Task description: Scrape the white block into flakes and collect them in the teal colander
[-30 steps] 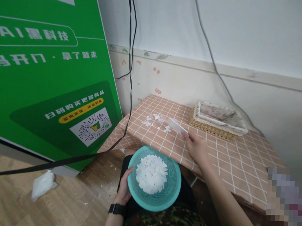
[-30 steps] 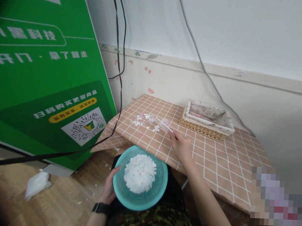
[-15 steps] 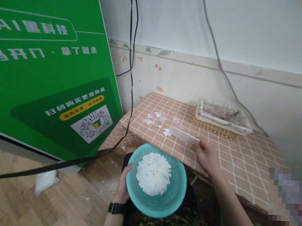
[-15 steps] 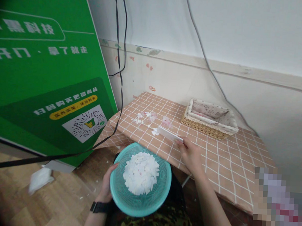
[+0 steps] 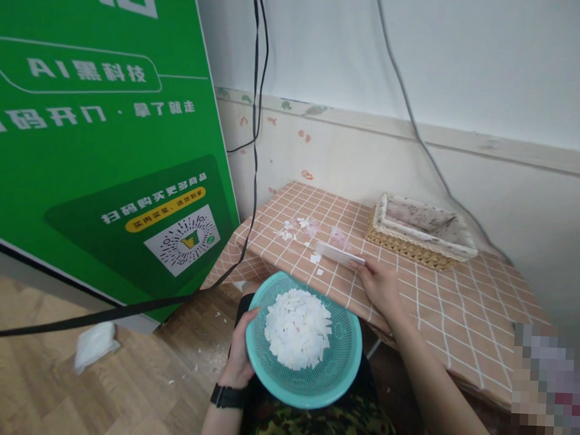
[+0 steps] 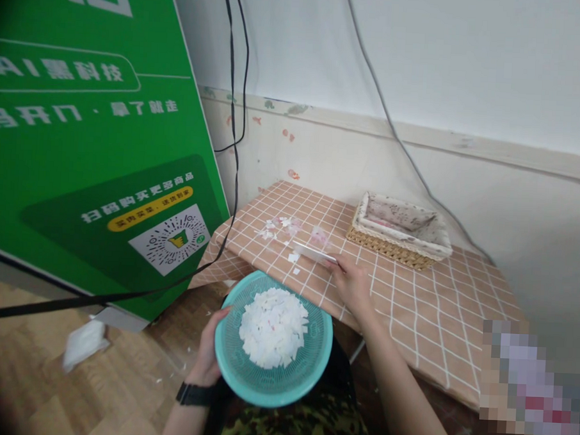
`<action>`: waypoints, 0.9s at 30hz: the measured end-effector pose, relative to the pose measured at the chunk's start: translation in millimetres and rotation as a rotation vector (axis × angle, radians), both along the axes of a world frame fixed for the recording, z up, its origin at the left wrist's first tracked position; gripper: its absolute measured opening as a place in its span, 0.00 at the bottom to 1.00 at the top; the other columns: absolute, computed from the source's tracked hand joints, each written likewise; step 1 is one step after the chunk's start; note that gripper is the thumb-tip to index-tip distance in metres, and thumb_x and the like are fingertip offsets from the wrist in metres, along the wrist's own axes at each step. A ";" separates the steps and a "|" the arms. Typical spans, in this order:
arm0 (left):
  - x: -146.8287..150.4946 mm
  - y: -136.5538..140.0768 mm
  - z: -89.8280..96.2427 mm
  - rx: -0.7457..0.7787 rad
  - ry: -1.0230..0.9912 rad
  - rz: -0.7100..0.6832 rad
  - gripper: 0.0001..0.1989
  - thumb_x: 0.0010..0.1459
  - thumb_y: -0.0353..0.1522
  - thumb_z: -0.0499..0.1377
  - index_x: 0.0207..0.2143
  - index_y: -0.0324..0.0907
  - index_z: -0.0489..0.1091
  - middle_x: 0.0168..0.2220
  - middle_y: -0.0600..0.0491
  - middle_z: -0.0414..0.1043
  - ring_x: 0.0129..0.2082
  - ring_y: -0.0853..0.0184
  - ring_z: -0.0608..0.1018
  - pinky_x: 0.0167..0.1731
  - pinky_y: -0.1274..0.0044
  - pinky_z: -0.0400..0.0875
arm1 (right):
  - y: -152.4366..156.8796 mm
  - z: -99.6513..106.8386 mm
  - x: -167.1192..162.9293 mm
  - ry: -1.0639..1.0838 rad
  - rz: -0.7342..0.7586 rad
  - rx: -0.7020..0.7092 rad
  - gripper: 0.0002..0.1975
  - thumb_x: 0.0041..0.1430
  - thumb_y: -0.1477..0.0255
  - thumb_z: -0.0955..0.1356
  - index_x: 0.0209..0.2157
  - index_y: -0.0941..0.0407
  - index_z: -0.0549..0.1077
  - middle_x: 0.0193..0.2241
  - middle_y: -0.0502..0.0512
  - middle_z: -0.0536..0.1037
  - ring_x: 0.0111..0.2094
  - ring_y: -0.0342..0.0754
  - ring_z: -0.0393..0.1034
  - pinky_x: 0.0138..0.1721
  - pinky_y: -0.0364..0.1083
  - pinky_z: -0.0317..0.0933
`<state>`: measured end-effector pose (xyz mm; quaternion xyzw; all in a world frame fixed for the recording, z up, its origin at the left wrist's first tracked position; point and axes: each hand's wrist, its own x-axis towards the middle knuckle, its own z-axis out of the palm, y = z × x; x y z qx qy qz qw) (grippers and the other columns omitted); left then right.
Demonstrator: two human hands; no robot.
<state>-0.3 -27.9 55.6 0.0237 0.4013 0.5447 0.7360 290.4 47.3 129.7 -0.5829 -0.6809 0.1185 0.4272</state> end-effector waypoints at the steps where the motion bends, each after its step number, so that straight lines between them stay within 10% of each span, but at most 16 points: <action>1: 1.0 -0.3 0.4 0.006 -0.011 -0.002 0.08 0.49 0.31 0.61 0.31 0.35 0.75 0.26 0.48 0.79 0.29 0.59 0.79 0.38 0.70 0.73 | -4.0 -0.3 -1.1 0.005 0.006 -0.018 0.15 0.59 0.61 0.61 0.37 0.54 0.74 0.33 0.54 0.78 0.33 0.50 0.71 0.34 0.47 0.61; 8: 6.1 -1.0 8.8 0.074 -0.120 -0.045 0.17 0.50 0.34 0.60 0.42 0.33 0.74 0.35 0.44 0.79 0.40 0.53 0.78 0.45 0.65 0.69 | -23.3 -9.0 -5.1 0.019 -0.205 0.048 0.17 0.58 0.57 0.61 0.31 0.55 0.72 0.21 0.50 0.71 0.23 0.46 0.64 0.26 0.44 0.56; 27: -0.1 -3.5 3.1 0.161 -0.155 -0.128 0.17 0.50 0.34 0.59 0.42 0.34 0.73 0.35 0.44 0.79 0.43 0.54 0.77 0.49 0.64 0.66 | -22.2 -17.8 -7.8 -0.242 -0.077 0.061 0.18 0.62 0.59 0.56 0.27 0.54 0.67 0.20 0.50 0.69 0.23 0.46 0.64 0.27 0.43 0.52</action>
